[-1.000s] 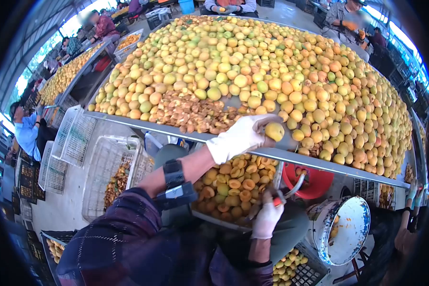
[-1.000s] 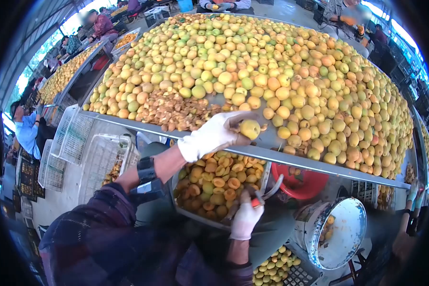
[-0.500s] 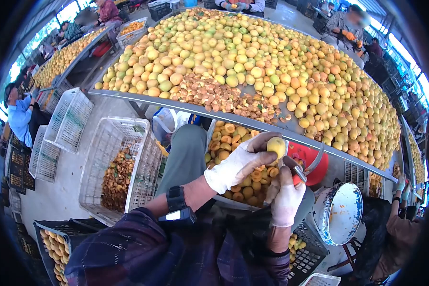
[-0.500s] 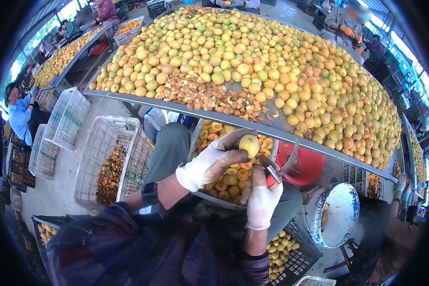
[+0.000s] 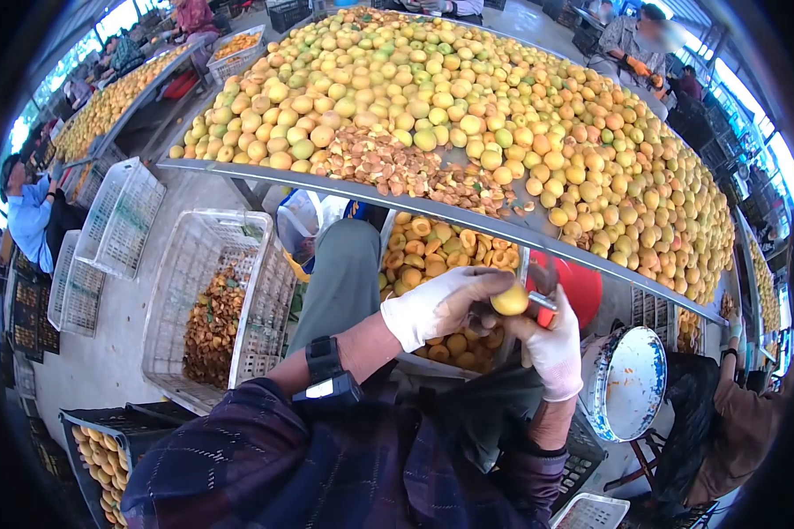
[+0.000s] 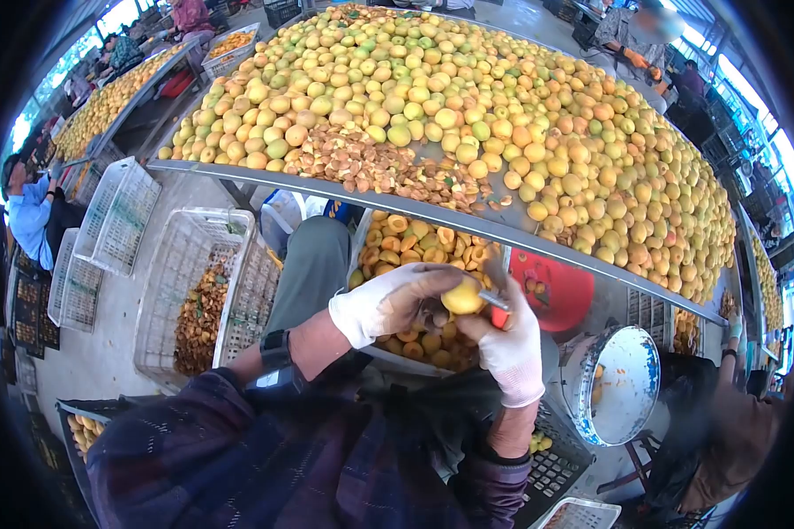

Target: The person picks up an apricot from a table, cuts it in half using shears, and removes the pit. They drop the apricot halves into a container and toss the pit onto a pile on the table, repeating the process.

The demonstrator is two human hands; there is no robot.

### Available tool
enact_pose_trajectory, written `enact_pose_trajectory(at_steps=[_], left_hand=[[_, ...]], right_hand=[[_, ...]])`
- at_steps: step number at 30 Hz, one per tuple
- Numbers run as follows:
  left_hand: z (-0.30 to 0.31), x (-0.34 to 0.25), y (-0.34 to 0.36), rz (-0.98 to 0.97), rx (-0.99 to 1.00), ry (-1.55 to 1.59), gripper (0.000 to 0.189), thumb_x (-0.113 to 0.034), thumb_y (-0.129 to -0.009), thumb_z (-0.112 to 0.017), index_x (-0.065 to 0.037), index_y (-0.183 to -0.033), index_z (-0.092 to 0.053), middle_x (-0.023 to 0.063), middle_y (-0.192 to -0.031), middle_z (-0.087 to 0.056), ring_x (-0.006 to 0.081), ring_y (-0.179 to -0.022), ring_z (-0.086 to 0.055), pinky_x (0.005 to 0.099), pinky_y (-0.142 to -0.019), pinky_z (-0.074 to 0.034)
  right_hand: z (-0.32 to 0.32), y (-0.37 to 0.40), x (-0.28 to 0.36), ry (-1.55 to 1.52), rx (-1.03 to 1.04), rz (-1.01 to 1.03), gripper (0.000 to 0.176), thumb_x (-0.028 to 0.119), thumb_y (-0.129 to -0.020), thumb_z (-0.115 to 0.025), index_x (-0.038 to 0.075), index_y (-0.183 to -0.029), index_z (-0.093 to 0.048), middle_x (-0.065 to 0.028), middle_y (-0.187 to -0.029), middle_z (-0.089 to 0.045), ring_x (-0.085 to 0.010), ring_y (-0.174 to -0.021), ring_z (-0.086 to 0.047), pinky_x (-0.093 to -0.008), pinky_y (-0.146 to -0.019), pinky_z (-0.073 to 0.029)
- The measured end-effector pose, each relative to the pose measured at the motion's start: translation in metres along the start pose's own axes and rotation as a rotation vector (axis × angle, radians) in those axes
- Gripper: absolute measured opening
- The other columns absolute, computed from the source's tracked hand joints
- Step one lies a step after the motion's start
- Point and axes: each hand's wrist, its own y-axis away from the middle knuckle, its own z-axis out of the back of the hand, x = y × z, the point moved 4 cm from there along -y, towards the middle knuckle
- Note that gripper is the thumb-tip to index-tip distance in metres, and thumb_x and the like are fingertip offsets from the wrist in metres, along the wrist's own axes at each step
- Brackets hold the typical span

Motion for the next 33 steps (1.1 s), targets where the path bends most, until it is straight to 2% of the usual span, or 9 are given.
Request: enact_pose_trajectory(at_steps=[4,6,11,15,16,19,26,28,33], left_hand=[[0.004,0.012,-0.014,-0.075,-0.024,0.669,0.031,-0.021,-0.093,-0.056,-0.005,-0.119,-0.054,0.0099,-0.106,-0.063,0.0223,-0.092,-0.064,0.0369,-0.084,-0.052],[0.002,0.008,-0.016,-0.197,0.034,0.774,0.031,-0.017,-0.091,-0.057,-0.003,-0.118,-0.053,0.0125,-0.113,-0.062,0.0275,-0.109,-0.06,0.0438,-0.095,-0.047],[-0.007,0.019,-0.025,-0.163,0.014,0.819,0.042,-0.031,-0.092,-0.058,-0.003,-0.122,-0.051,0.0102,-0.118,-0.059,0.0227,-0.108,-0.059,0.039,-0.096,-0.046],[-0.025,0.012,-0.017,-0.184,-0.034,0.779,0.051,-0.045,-0.092,-0.055,-0.007,-0.125,-0.048,0.006,-0.114,-0.058,0.018,-0.105,-0.055,0.0324,-0.092,-0.046],[-0.027,0.011,-0.015,-0.195,-0.036,0.734,0.053,-0.047,-0.091,-0.055,-0.007,-0.126,-0.047,0.0056,-0.113,-0.058,0.0173,-0.105,-0.055,0.0316,-0.092,-0.045],[-0.03,0.014,-0.012,-0.196,-0.067,0.657,0.059,-0.052,-0.089,-0.054,-0.009,-0.129,-0.046,0.0048,-0.113,-0.057,0.0162,-0.104,-0.054,0.0307,-0.092,-0.044],[-0.035,0.015,-0.01,-0.197,-0.121,0.593,0.065,-0.057,-0.083,-0.059,-0.011,-0.127,-0.047,0.0043,-0.111,-0.058,0.0144,-0.101,-0.055,0.0292,-0.087,-0.045],[-0.035,0.015,-0.009,-0.18,-0.116,0.585,0.064,-0.057,-0.082,-0.06,-0.011,-0.125,-0.047,0.0041,-0.111,-0.058,0.0145,-0.1,-0.055,0.0294,-0.086,-0.046],[-0.035,0.023,-0.014,-0.126,-0.043,0.665,0.06,-0.052,-0.082,-0.064,-0.012,-0.123,-0.048,0.0036,-0.111,-0.059,0.0146,-0.102,-0.055,0.0292,-0.086,-0.047]], right_hand=[[-0.003,0.019,-0.007,-0.231,-0.282,-0.025,0.043,0.027,-0.096,-0.049,0.004,-0.132,-0.039,-0.0011,-0.068,-0.05,-0.0052,-0.038,-0.039,-0.019,-0.033,-0.031],[-0.014,0.027,-0.017,-0.259,-0.262,-0.044,0.041,0.031,-0.099,-0.046,0.004,-0.129,-0.04,-0.0014,-0.068,-0.051,-0.0061,-0.04,-0.043,-0.0189,-0.035,-0.034],[-0.041,0.041,-0.027,-0.239,-0.296,0.035,0.041,0.036,-0.099,-0.046,0.002,-0.122,-0.043,-0.0009,-0.066,-0.049,-0.0057,-0.04,-0.042,-0.0203,-0.035,-0.031],[-0.045,0.036,-0.035,0.05,-0.38,0.144,0.036,0.03,-0.098,-0.049,-0.002,-0.117,-0.049,-0.0083,-0.077,-0.06,-0.0164,-0.062,-0.059,-0.0269,-0.057,-0.046],[-0.048,0.035,-0.031,0.127,-0.422,0.287,0.033,0.026,-0.1,-0.046,-0.003,-0.117,-0.05,-0.0078,-0.088,-0.062,-0.0094,-0.075,-0.055,-0.0235,-0.065,-0.045],[-0.05,0.038,-0.021,0.146,-0.385,0.149,0.032,0.023,-0.1,-0.046,-0.004,-0.116,-0.051,-0.0095,-0.097,-0.063,-0.0134,-0.09,-0.056,-0.0277,-0.08,-0.045],[-0.049,0.037,-0.034,0.096,-0.449,0.182,0.03,0.021,-0.099,-0.046,-0.004,-0.115,-0.052,-0.0128,-0.099,-0.064,-0.0145,-0.091,-0.057,-0.0299,-0.081,-0.046],[-0.047,0.037,-0.033,0.179,-0.481,0.241,0.031,0.022,-0.097,-0.05,-0.003,-0.115,-0.049,-0.0206,-0.088,-0.065,-0.03,-0.078,-0.067,-0.0347,-0.069,-0.05],[-0.046,0.041,-0.027,0.179,-0.468,0.161,0.033,0.024,-0.098,-0.047,-0.004,-0.115,-0.05,-0.0189,-0.093,-0.064,-0.0251,-0.085,-0.063,-0.0338,-0.075,-0.048]])
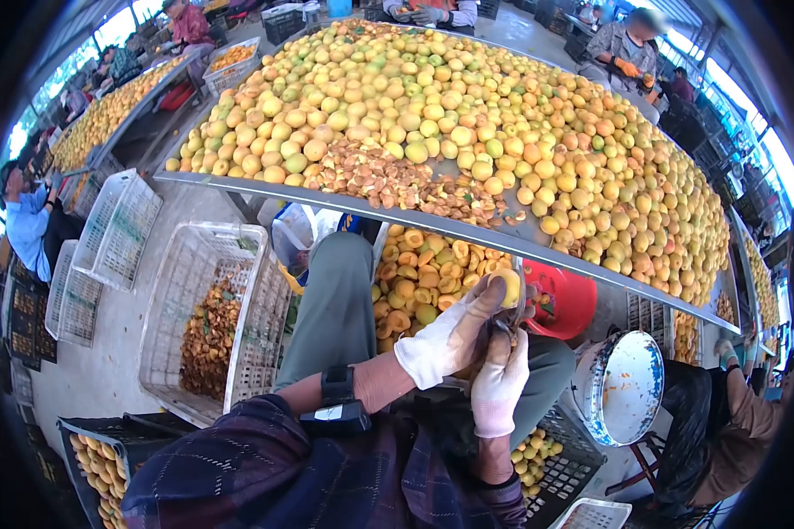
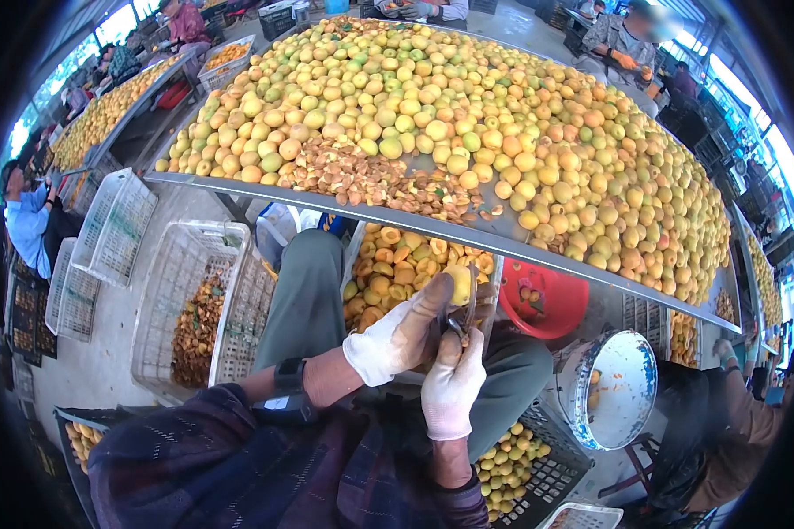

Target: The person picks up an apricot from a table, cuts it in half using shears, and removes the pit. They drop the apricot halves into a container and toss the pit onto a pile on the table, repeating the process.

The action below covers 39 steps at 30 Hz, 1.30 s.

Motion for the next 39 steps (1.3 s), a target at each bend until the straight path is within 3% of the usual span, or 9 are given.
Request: enact_pose_trajectory(at_steps=[9,12,15,22,26,28,32,36,39], left_hand=[[-0.008,-0.004,0.008,0.025,0.072,-0.038,0.059,-0.036,-0.085,-0.069,-0.011,-0.132,-0.045,0.0038,-0.123,-0.054,0.0165,-0.117,-0.049,0.0303,-0.1,-0.04],[0.004,-0.024,0.001,-0.044,0.18,-0.594,0.054,-0.037,-0.082,-0.071,-0.01,-0.124,-0.052,0.0028,-0.116,-0.057,0.013,-0.112,-0.051,0.0265,-0.095,-0.041],[0.008,-0.044,-0.002,-0.023,0.277,-1.031,0.043,-0.036,-0.081,-0.072,-0.006,-0.108,-0.058,0.001,-0.104,-0.059,0.0102,-0.101,-0.052,0.027,-0.091,-0.04],[0.013,0.003,0.006,0.029,0.053,-0.142,0.053,-0.035,-0.085,-0.069,-0.004,-0.125,-0.05,0.0038,-0.107,-0.06,0.0124,-0.099,-0.055,0.0238,-0.084,-0.044],[0.009,-0.021,0.005,0.051,0.142,-0.171,0.052,-0.027,-0.082,-0.07,-0.007,-0.126,-0.052,0.0015,-0.109,-0.061,0.0103,-0.101,-0.057,0.0257,-0.088,-0.045],[-0.001,-0.048,0.009,0.166,0.17,-0.928,0.048,-0.024,-0.078,-0.071,-0.007,-0.12,-0.058,0.0035,-0.108,-0.063,0.0123,-0.104,-0.058,0.027,-0.09,-0.044],[0.003,-0.051,-0.001,0.01,0.337,-1.302,0.049,-0.02,-0.075,-0.071,-0.003,-0.12,-0.059,0.0048,-0.11,-0.063,0.0136,-0.108,-0.055,0.0277,-0.095,-0.041],[0.016,0.011,0.009,0.103,0.04,-0.179,0.048,-0.024,-0.085,-0.069,-0.005,-0.125,-0.05,0.0043,-0.117,-0.058,0.0122,-0.108,-0.054,0.0275,-0.095,-0.043],[0.016,0.012,0.01,0.115,0.093,-0.108,0.044,-0.024,-0.086,-0.068,-0.005,-0.123,-0.052,0.0048,-0.116,-0.058,0.012,-0.105,-0.055,0.0275,-0.093,-0.043]], right_hand=[[0.008,-0.003,0.007,0.04,0.054,-0.035,0.031,0.02,-0.098,-0.047,-0.005,-0.116,-0.051,-0.0173,-0.095,-0.064,-0.0192,-0.089,-0.059,-0.0314,-0.079,-0.047],[0.018,-0.01,0.001,-0.022,0.164,-0.014,0.023,0.017,-0.096,-0.05,-0.003,-0.106,-0.054,-0.0206,-0.085,-0.065,-0.0238,-0.082,-0.066,-0.0345,-0.069,-0.049],[0.024,-0.014,-0.012,0.006,0.39,-0.168,0.027,0.019,-0.096,-0.051,-0.005,-0.107,-0.054,-0.0136,-0.081,-0.063,-0.0147,-0.073,-0.057,-0.03,-0.067,-0.048],[-0.001,-0.002,-0.033,-0.376,0.181,-0.255,0.036,0.032,-0.097,-0.05,-0.001,-0.109,-0.056,-0.0022,-0.087,-0.057,-0.009,-0.077,-0.05,-0.0226,-0.068,-0.042],[0.011,-0.004,-0.032,-0.312,0.275,-0.15,0.039,0.035,-0.096,-0.052,-0.002,-0.107,-0.056,-0.004,-0.09,-0.06,-0.0099,-0.082,-0.053,-0.0257,-0.07,-0.044],[0.021,-0.007,-0.029,-0.179,0.357,-0.167,0.039,0.036,-0.095,-0.053,-0.003,-0.103,-0.056,-0.004,-0.085,-0.062,-0.0107,-0.079,-0.055,-0.0278,-0.069,-0.046],[0.025,-0.011,-0.04,-0.106,0.461,-0.146,0.037,0.036,-0.095,-0.054,-0.001,-0.098,-0.058,-0.0021,-0.074,-0.06,-0.0094,-0.07,-0.053,-0.0265,-0.062,-0.045],[0.015,-0.006,-0.049,-0.37,0.261,-0.18,0.044,0.043,-0.094,-0.054,0.0,-0.1,-0.057,0.0015,-0.077,-0.059,-0.0061,-0.065,-0.049,-0.0224,-0.057,-0.04],[0.016,-0.006,-0.046,-0.349,0.286,-0.132,0.048,0.05,-0.093,-0.052,0.002,-0.1,-0.056,0.004,-0.068,-0.051,-0.0037,-0.053,-0.044,-0.0201,-0.047,-0.034]])
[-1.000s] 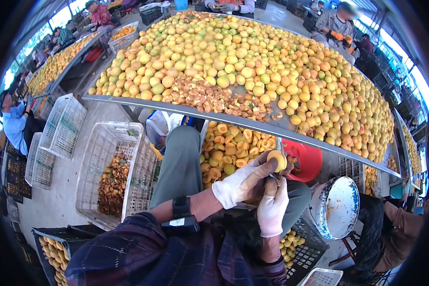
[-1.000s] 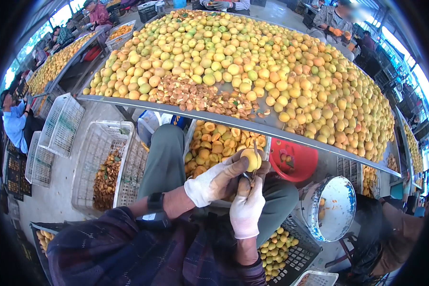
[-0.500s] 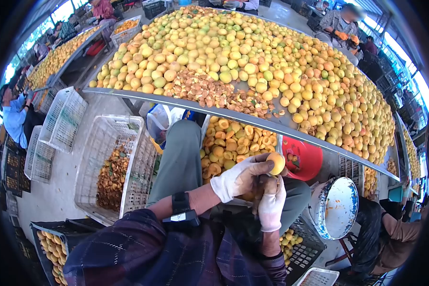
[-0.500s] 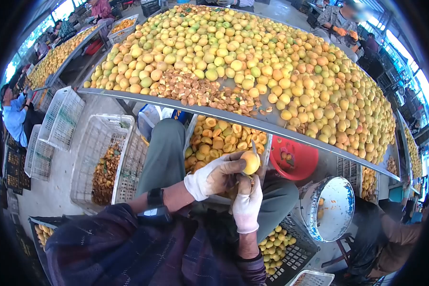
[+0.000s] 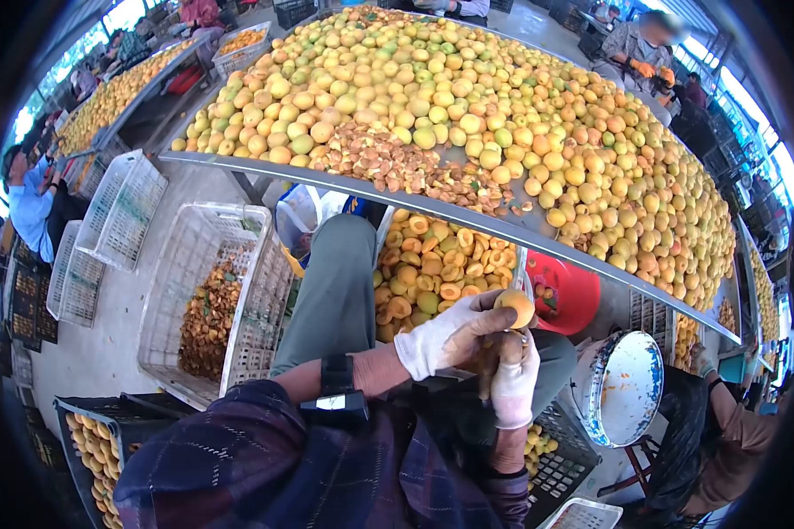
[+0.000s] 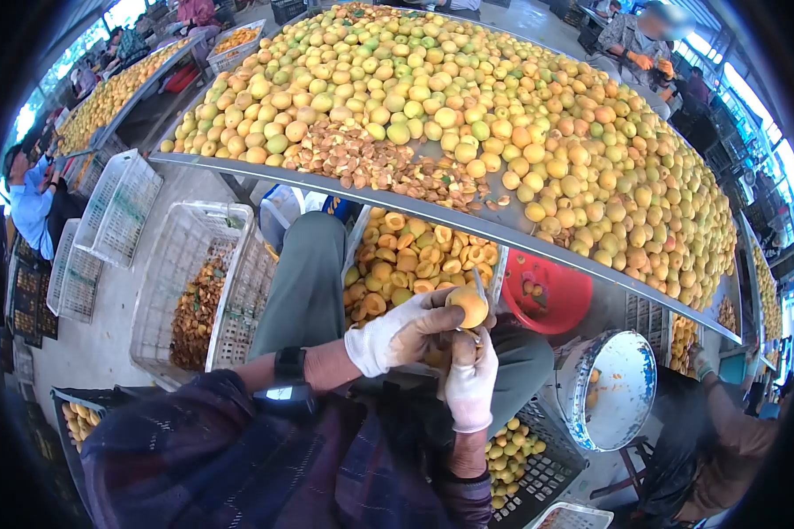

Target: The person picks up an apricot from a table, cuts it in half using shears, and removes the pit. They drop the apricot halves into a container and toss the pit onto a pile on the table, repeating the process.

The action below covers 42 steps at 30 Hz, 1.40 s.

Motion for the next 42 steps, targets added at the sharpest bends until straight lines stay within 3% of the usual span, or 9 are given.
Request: enact_pose_trajectory(at_steps=[5,9,11,13,15,20,23,27,42], left_hand=[[-0.001,-0.049,-0.001,-0.053,0.123,-0.974,0.045,-0.025,-0.078,-0.072,-0.003,-0.115,-0.059,0.0053,-0.104,-0.065,0.014,-0.093,-0.059,0.0265,-0.084,-0.045],[0.002,-0.058,0.002,0.012,0.158,-1.277,0.044,-0.025,-0.073,-0.074,-0.004,-0.11,-0.063,0.0046,-0.096,-0.067,0.015,-0.09,-0.06,0.0287,-0.082,-0.045],[0.007,-0.055,0.002,0.032,0.134,-1.299,0.044,-0.024,-0.073,-0.073,-0.003,-0.11,-0.062,0.0045,-0.098,-0.066,0.016,-0.089,-0.06,0.0292,-0.083,-0.045],[0.01,-0.049,-0.001,-0.013,0.163,-1.063,0.046,-0.02,-0.073,-0.072,-0.003,-0.114,-0.061,0.0043,-0.101,-0.066,0.0154,-0.088,-0.061,0.026,-0.081,-0.045],[0.017,-0.041,-0.002,0.068,0.124,-0.845,0.046,-0.023,-0.077,-0.07,-0.004,-0.117,-0.059,0.0045,-0.101,-0.065,0.0144,-0.088,-0.062,0.0251,-0.078,-0.047],[0.014,-0.016,0.001,0.194,-0.048,-0.113,0.044,-0.039,-0.096,-0.049,-0.004,-0.122,-0.052,0.0072,-0.097,-0.065,0.0147,-0.076,-0.065,0.0251,-0.058,-0.052],[0.015,-0.006,-0.005,0.207,-0.116,0.031,0.042,-0.038,-0.098,-0.047,-0.002,-0.12,-0.053,0.0093,-0.098,-0.065,0.0157,-0.071,-0.064,0.0235,-0.056,-0.052],[0.009,0.004,-0.004,0.245,-0.129,0.128,0.041,-0.039,-0.096,-0.05,-0.001,-0.112,-0.054,0.0118,-0.098,-0.064,0.0188,-0.072,-0.064,0.0225,-0.052,-0.052],[-0.003,0.021,0.004,0.07,-0.288,0.364,0.04,-0.038,-0.094,-0.055,-0.001,-0.109,-0.05,0.0081,-0.094,-0.058,0.0182,-0.08,-0.06,0.0288,-0.07,-0.053]], right_hand=[[0.017,0.0,0.015,0.242,0.234,-0.053,0.051,0.053,-0.091,-0.053,0.003,-0.101,-0.056,0.0045,-0.066,-0.05,-0.0034,-0.052,-0.042,-0.0204,-0.047,-0.034],[0.027,-0.004,0.016,0.459,0.359,-0.015,0.032,0.031,-0.091,-0.059,-0.001,-0.096,-0.059,-0.0054,-0.07,-0.061,-0.0148,-0.064,-0.057,-0.0311,-0.06,-0.047],[0.028,-0.007,0.021,0.463,0.387,-0.026,0.026,0.026,-0.09,-0.061,0.0,-0.096,-0.059,-0.0043,-0.066,-0.059,-0.0139,-0.058,-0.058,-0.0273,-0.054,-0.043],[0.031,-0.007,0.022,0.273,0.373,-0.354,0.021,0.022,-0.089,-0.061,0.002,-0.095,-0.059,-0.0033,-0.061,-0.056,-0.0119,-0.05,-0.055,-0.0225,-0.046,-0.036],[0.026,-0.006,0.022,-0.383,0.211,-0.164,0.037,0.039,-0.091,-0.058,0.002,-0.097,-0.055,-0.0019,-0.056,-0.05,-0.0097,-0.038,-0.044,-0.0224,-0.036,-0.033],[0.009,-0.031,0.063,-0.522,-0.285,0.302,0.041,0.044,-0.096,-0.046,0.005,-0.106,-0.055,0.0014,-0.057,-0.038,-0.0097,-0.035,-0.029,-0.0238,-0.032,-0.025],[0.019,-0.039,0.08,-0.685,-0.396,0.326,0.044,0.045,-0.096,-0.045,0.003,-0.109,-0.052,0.0002,-0.053,-0.037,-0.0109,-0.035,-0.03,-0.0272,-0.032,-0.028],[0.012,-0.044,0.09,-0.575,-0.387,0.464,0.037,0.039,-0.098,-0.042,0.004,-0.107,-0.052,0.0001,-0.052,-0.036,-0.0108,-0.033,-0.026,-0.0264,-0.031,-0.025],[-0.004,-0.056,0.069,-0.625,-0.408,0.193,0.034,0.037,-0.097,-0.049,0.009,-0.079,-0.046,0.005,-0.045,-0.026,-0.0059,-0.032,-0.022,-0.0234,-0.031,-0.019]])
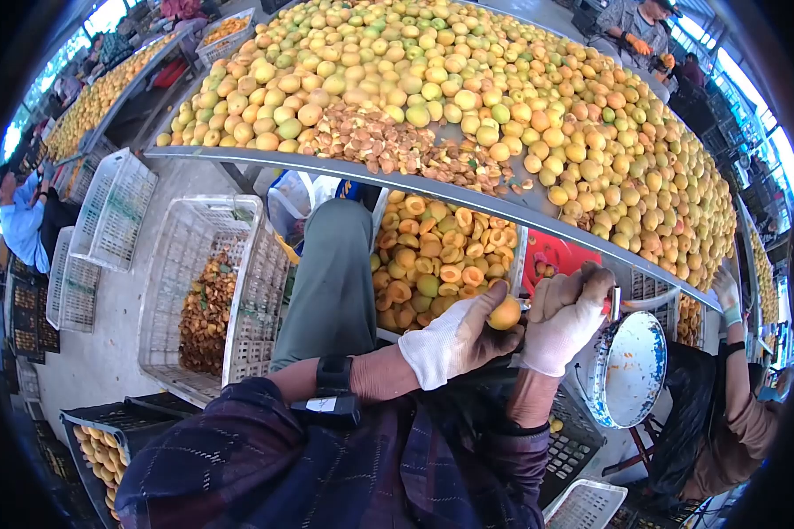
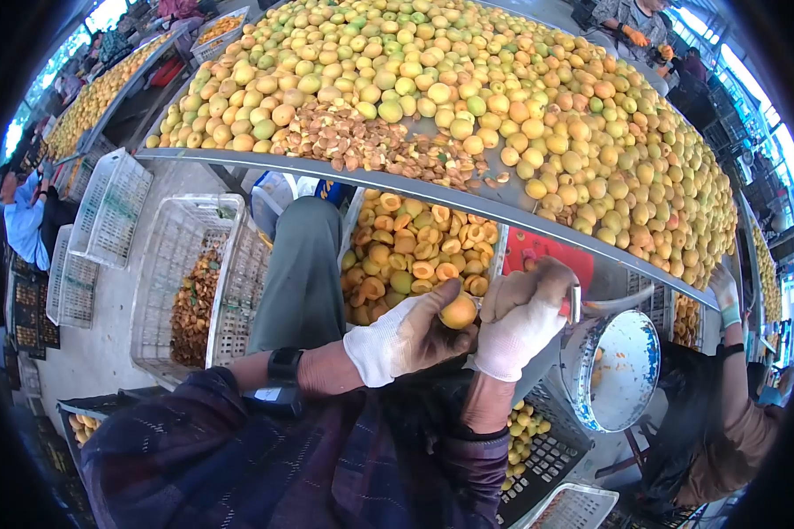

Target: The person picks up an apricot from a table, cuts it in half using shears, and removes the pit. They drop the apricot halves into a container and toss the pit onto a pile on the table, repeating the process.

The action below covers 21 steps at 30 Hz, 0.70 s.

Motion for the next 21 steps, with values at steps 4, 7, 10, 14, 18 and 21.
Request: enact_pose_trajectory(at_steps=[4,7,10,14,18,21], left_hand=[[0.005,-0.002,0.005,-0.033,0.157,-0.238,0.042,-0.035,-0.094,-0.057,0.0,-0.114,-0.049,0.0086,-0.101,-0.058,0.0184,-0.088,-0.061,0.0292,-0.078,-0.053],[0.001,-0.011,0.006,0.041,0.2,-0.414,0.041,-0.03,-0.093,-0.059,0.0,-0.12,-0.048,0.0094,-0.108,-0.058,0.0189,-0.096,-0.061,0.0321,-0.082,-0.053],[0.008,-0.021,-0.005,-0.085,-0.005,-0.458,0.038,-0.019,-0.092,-0.059,0.0,-0.122,-0.047,0.0099,-0.113,-0.056,0.022,-0.102,-0.059,0.0394,-0.081,-0.054],[0.014,-0.028,-0.023,-0.166,-0.055,-0.367,0.034,-0.016,-0.092,-0.057,0.0,-0.121,-0.049,0.0114,-0.116,-0.053,0.0231,-0.101,-0.059,0.0432,-0.079,-0.055],[0.025,-0.036,-0.037,-0.679,0.007,-1.108,0.028,-0.014,-0.092,-0.055,0.001,-0.116,-0.053,0.0103,-0.111,-0.057,0.0238,-0.099,-0.059,0.0407,-0.081,-0.054],[0.03,-0.035,-0.038,-0.699,-0.089,-1.706,0.059,-0.006,-0.065,-0.075,0.003,-0.118,-0.051,0.0241,-0.11,-0.058,0.0409,-0.1,-0.057,0.0395,-0.081,-0.051]], right_hand=[[0.027,-0.023,-0.02,-0.141,0.099,-0.336,0.028,0.037,-0.096,-0.052,0.013,-0.082,-0.05,0.0078,-0.051,-0.027,-0.0053,-0.035,-0.023,-0.0224,-0.031,-0.019],[0.029,-0.023,-0.028,-0.155,0.174,-0.387,0.027,0.036,-0.096,-0.052,0.013,-0.082,-0.049,0.008,-0.052,-0.029,-0.005,-0.036,-0.026,-0.0225,-0.032,-0.02],[0.014,-0.008,-0.032,-0.041,0.139,-0.259,0.028,0.034,-0.096,-0.053,0.009,-0.083,-0.049,0.007,-0.05,-0.028,-0.005,-0.035,-0.026,-0.023,-0.032,-0.021],[0.022,-0.009,-0.043,-0.166,-0.036,-0.179,0.027,0.029,-0.097,-0.052,0.005,-0.084,-0.05,0.0051,-0.049,-0.029,-0.0046,-0.034,-0.025,-0.0236,-0.032,-0.021],[0.006,-0.001,-0.037,-0.076,0.009,-0.115,0.024,0.025,-0.096,-0.051,0.003,-0.086,-0.05,0.0039,-0.049,-0.032,-0.0057,-0.034,-0.027,-0.0238,-0.032,-0.021],[0.006,-0.004,-0.045,0.169,-0.027,-0.038,0.022,0.023,-0.094,-0.054,0.001,-0.088,-0.052,0.0033,-0.05,-0.037,-0.0059,-0.037,-0.032,-0.0235,-0.035,-0.023]])
